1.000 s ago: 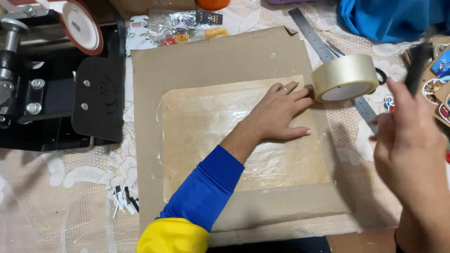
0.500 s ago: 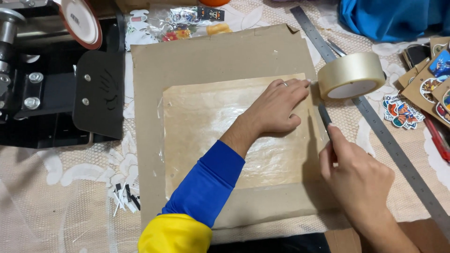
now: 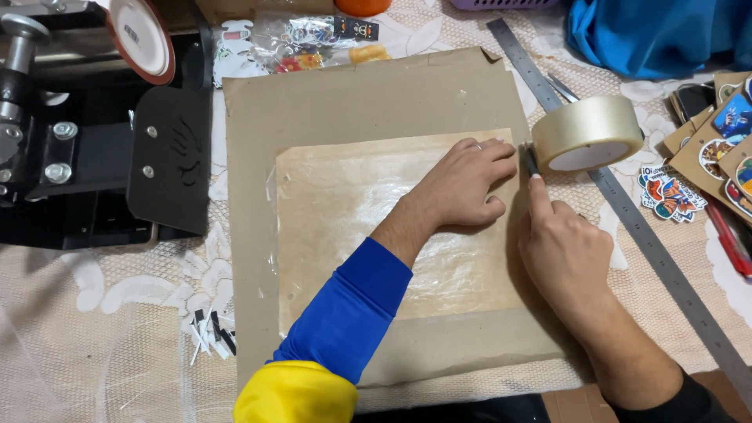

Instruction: Applying adhesive tape to a transfer sheet and smoothing it out on a cardboard base in preparation for printing.

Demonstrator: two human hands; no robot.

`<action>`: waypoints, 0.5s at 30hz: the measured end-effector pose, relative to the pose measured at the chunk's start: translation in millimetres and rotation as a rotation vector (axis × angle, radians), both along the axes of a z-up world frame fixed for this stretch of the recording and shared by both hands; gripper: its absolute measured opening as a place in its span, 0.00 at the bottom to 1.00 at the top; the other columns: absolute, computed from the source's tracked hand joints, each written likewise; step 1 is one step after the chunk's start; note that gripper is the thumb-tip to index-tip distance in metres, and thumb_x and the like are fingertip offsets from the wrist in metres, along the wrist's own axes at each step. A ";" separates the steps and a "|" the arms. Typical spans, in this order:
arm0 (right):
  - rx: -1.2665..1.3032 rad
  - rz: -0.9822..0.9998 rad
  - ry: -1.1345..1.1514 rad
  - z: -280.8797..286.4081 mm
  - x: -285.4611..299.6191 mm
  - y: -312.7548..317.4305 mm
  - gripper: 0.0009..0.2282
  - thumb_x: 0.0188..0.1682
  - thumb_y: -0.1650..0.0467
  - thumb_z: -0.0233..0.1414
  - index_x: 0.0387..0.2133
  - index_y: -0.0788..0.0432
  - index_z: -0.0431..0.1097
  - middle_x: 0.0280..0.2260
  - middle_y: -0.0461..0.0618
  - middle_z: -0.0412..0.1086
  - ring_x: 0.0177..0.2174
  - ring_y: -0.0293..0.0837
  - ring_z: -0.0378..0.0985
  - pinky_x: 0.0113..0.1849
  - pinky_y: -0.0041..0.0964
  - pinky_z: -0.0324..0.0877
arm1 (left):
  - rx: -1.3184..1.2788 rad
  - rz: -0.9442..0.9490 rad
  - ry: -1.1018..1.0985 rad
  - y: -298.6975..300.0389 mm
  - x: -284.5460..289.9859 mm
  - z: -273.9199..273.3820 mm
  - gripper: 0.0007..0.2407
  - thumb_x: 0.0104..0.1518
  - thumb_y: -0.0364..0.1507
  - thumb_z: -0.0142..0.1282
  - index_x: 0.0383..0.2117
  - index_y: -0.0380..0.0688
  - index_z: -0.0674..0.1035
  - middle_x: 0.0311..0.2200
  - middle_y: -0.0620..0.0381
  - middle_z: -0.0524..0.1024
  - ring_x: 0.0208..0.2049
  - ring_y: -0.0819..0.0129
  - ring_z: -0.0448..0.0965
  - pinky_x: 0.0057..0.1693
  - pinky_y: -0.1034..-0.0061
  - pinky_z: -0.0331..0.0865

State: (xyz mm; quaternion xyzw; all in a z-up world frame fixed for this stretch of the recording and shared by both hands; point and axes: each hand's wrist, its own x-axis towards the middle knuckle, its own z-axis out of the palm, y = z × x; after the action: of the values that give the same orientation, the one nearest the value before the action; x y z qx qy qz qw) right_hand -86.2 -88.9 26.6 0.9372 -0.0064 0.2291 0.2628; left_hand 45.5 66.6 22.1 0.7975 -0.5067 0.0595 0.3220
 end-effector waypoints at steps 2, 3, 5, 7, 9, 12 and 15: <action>0.034 0.000 0.035 1.1 1.9 -2.0 0.19 0.52 0.63 0.47 0.58 0.45 0.70 0.18 0.39 0.67 0.11 0.40 0.69 0.14 0.36 0.57 | 0.004 0.007 -0.005 -1.0 -0.3 -0.2 0.11 0.39 0.34 0.50 0.28 0.44 0.74 0.38 0.53 0.73 0.44 0.56 0.73 0.49 0.63 0.61; 0.060 0.013 0.035 2.4 2.6 -1.2 0.19 0.52 0.63 0.47 0.57 0.46 0.71 0.18 0.40 0.68 0.11 0.42 0.70 0.14 0.37 0.58 | 0.001 0.009 -0.007 -0.8 0.1 -0.6 0.12 0.40 0.34 0.51 0.29 0.45 0.74 0.37 0.53 0.73 0.42 0.56 0.73 0.49 0.63 0.62; 0.085 0.028 0.032 4.9 3.3 0.5 0.19 0.52 0.64 0.47 0.57 0.48 0.71 0.18 0.41 0.69 0.12 0.43 0.71 0.14 0.38 0.58 | -0.002 0.013 -0.011 -0.2 0.7 -0.1 0.12 0.40 0.35 0.51 0.29 0.45 0.75 0.36 0.53 0.73 0.41 0.56 0.74 0.49 0.63 0.62; 0.091 0.037 0.031 6.6 2.2 1.6 0.17 0.54 0.63 0.47 0.56 0.48 0.72 0.18 0.41 0.69 0.11 0.41 0.69 0.13 0.36 0.58 | 0.014 0.008 0.009 0.1 0.1 0.9 0.14 0.41 0.34 0.51 0.34 0.44 0.76 0.39 0.54 0.74 0.45 0.58 0.73 0.52 0.63 0.62; 0.111 0.026 0.044 6.4 3.0 1.9 0.17 0.53 0.63 0.47 0.56 0.47 0.71 0.18 0.42 0.70 0.12 0.44 0.71 0.14 0.39 0.60 | 0.024 0.010 0.003 -0.4 0.6 -0.9 0.14 0.41 0.35 0.51 0.35 0.44 0.76 0.40 0.54 0.74 0.46 0.57 0.73 0.53 0.62 0.62; 0.155 0.006 0.095 6.9 3.8 -2.2 0.18 0.52 0.64 0.47 0.56 0.47 0.71 0.19 0.46 0.72 0.14 0.50 0.74 0.15 0.44 0.63 | 0.035 0.011 0.003 -0.6 0.7 -0.5 0.15 0.41 0.35 0.52 0.35 0.44 0.76 0.42 0.53 0.74 0.48 0.57 0.73 0.53 0.62 0.62; 0.184 0.010 0.135 9.6 -1.2 -7.5 0.19 0.50 0.64 0.47 0.55 0.46 0.71 0.20 0.48 0.74 0.15 0.53 0.76 0.17 0.45 0.65 | 0.040 0.012 0.012 0.6 -0.1 1.6 0.14 0.41 0.35 0.52 0.33 0.44 0.75 0.42 0.53 0.74 0.48 0.57 0.73 0.53 0.62 0.62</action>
State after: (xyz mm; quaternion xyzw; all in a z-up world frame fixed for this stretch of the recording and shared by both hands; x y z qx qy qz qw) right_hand -87.4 -96.3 36.2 0.9707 -0.0052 0.1653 0.1742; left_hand 45.5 67.3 23.7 0.8071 -0.5011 0.0463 0.3087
